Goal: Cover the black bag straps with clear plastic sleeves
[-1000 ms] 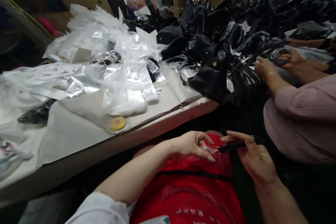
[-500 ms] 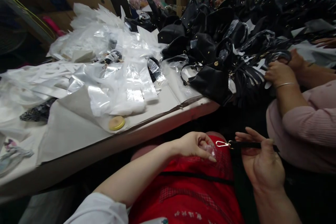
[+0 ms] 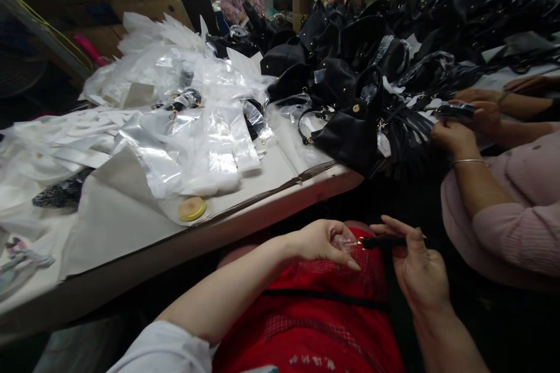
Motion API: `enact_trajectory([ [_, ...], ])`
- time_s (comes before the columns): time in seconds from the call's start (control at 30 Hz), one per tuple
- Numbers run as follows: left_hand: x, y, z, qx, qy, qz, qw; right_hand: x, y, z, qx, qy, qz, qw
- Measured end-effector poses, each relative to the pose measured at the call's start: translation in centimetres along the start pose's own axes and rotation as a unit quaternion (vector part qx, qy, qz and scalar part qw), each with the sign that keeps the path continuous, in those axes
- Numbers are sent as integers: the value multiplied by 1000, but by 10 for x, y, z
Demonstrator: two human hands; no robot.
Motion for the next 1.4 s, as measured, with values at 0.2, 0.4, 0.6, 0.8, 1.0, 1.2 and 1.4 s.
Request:
enact_trajectory([
  [0.2, -12, 0, -10, 45, -32, -66, 996, 2, -3, 1, 6, 40, -71, 997],
  [0.4, -18, -4, -16, 54, -81, -68, 993, -16, 3, 9, 16, 83, -150, 985],
  [0.6, -13, 10, -23, 12, 73, -45, 996, -1, 1, 23, -2, 84, -139, 987],
  [0.8, -27, 28, -39, -6, 182, -92, 979, 9, 2, 31, -18, 106, -142, 984],
  [1.0, -23, 29, -42, -46, -14, -34, 998, 5, 10, 29, -22, 89, -135, 987],
  [1.2, -17, 29, -24, -95, -240, 61, 964, 5, 12, 23, -8, 65, -127, 990],
  [1.4, -24, 20, 2, -121, -290, 80, 946, -15, 8, 4, 122, 189, -173, 959],
])
Point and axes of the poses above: each hand's wrist, its own y-axis away from the middle knuckle, its own x-axis out of the back of the hand, z = x × y, the point moved 8 cm from there along -y, towards the middle knuckle, and after that the axes turned 15 degrees about x, right-handed, at the moved point
